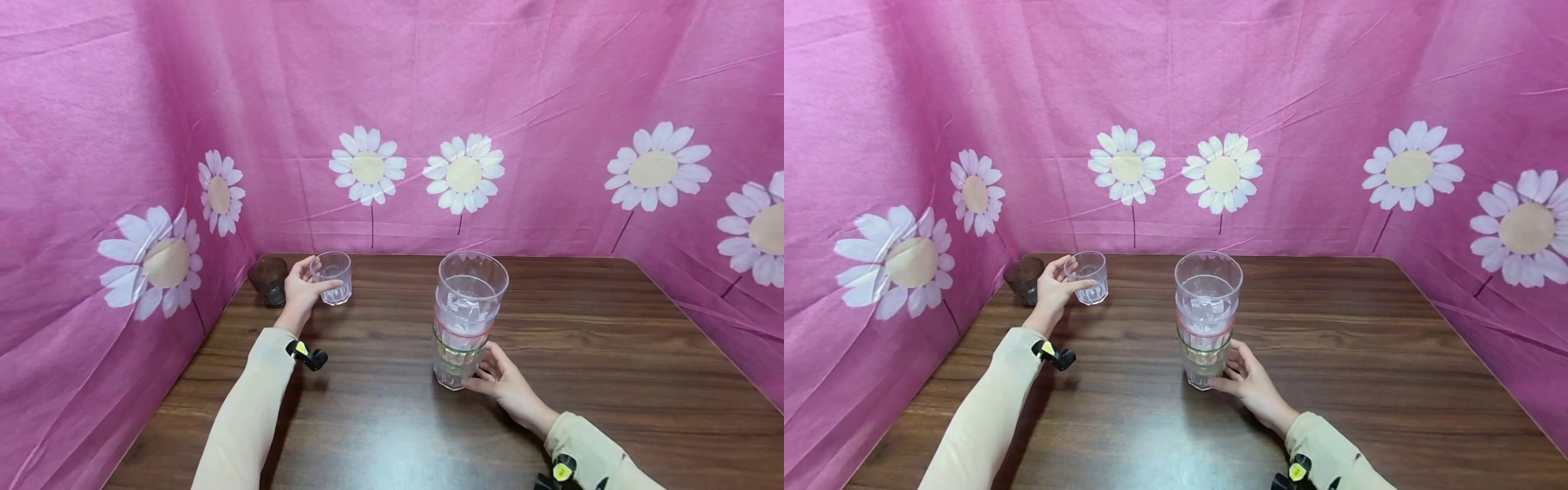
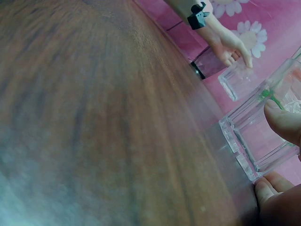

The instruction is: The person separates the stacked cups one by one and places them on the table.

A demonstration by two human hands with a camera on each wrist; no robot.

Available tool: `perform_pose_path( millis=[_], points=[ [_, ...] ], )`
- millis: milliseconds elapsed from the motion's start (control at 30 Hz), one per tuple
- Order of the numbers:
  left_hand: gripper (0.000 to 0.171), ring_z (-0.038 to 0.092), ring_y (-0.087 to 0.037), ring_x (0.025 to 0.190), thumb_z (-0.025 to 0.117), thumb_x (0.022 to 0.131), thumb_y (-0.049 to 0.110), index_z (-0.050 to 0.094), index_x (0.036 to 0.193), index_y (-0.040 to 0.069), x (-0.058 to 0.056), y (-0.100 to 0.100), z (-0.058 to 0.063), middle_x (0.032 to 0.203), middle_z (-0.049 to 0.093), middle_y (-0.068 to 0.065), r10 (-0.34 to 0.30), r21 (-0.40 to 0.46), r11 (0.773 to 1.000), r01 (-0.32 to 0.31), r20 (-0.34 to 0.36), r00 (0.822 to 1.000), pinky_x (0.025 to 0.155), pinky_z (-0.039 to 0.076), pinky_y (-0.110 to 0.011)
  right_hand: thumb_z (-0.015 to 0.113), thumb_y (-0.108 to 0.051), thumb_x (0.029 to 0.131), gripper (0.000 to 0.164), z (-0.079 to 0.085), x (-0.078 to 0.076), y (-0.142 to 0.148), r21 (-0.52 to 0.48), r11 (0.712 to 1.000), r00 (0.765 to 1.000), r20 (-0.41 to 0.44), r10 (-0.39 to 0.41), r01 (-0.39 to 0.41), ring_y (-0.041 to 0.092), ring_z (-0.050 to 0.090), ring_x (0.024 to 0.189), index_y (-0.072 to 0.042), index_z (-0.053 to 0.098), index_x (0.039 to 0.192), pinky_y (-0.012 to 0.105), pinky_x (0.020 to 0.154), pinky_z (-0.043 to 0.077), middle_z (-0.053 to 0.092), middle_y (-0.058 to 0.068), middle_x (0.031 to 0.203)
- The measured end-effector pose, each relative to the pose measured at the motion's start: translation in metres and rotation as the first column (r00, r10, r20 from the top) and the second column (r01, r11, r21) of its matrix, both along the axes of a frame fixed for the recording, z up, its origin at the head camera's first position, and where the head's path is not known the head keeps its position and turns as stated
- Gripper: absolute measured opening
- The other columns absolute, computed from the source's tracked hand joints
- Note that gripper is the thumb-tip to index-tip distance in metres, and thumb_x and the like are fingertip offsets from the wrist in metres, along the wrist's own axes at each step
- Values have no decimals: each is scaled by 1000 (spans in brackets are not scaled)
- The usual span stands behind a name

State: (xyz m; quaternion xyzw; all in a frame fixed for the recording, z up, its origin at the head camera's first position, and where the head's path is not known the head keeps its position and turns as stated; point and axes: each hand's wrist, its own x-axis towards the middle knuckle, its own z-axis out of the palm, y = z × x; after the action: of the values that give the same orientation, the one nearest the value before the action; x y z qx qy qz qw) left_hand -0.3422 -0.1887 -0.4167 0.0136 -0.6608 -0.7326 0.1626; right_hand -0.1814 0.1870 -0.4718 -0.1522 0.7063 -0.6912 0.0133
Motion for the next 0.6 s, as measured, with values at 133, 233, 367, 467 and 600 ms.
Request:
perform_pose_path(
  millis=[133,233,367,467,600],
  points=[
    [82,48,-30,132,80,63,-20,44,135,-8,-2,0,-7,142,51,-21,25,4,1000,-25,7,1000,114,37,-32,73,9,81,60,-1,0,0,-2,1000,1000,5,3,-3,8,59,110,-23,51,127,17,97,46,59,3,123],
    [84,47,-32,133,81,62,-21,43,136,-8,-4,-1,-11,143,50,-23,43,8,999,-43,18,999,113,38,-33,73,8,82,59,-1,0,1,-1,1000,1000,-1,7,-7,7,59,111,-22,51,128,17,97,46,58,9,125],
    [84,48,-33,130,81,62,-21,42,136,-8,-7,-1,-15,140,50,-25,69,17,997,-70,24,997,111,40,-36,73,9,82,58,0,0,0,3,1000,1000,-6,2,-2,7,59,111,-20,51,128,18,96,46,57,14,127],
    [84,49,-34,129,81,62,-21,42,135,-8,-9,-2,-19,138,51,-26,94,22,995,-95,26,995,110,41,-37,73,9,82,59,0,1,0,5,1000,1000,-3,-2,2,7,58,112,-20,51,129,18,97,46,56,16,127],
    [85,48,-35,129,81,62,-20,42,136,-8,-9,-3,-23,138,50,-28,111,11,994,-112,30,993,111,41,-38,73,8,82,59,1,1,0,10,1000,1000,7,-9,8,6,58,112,-18,50,130,18,97,46,55,19,129]
  ],
)
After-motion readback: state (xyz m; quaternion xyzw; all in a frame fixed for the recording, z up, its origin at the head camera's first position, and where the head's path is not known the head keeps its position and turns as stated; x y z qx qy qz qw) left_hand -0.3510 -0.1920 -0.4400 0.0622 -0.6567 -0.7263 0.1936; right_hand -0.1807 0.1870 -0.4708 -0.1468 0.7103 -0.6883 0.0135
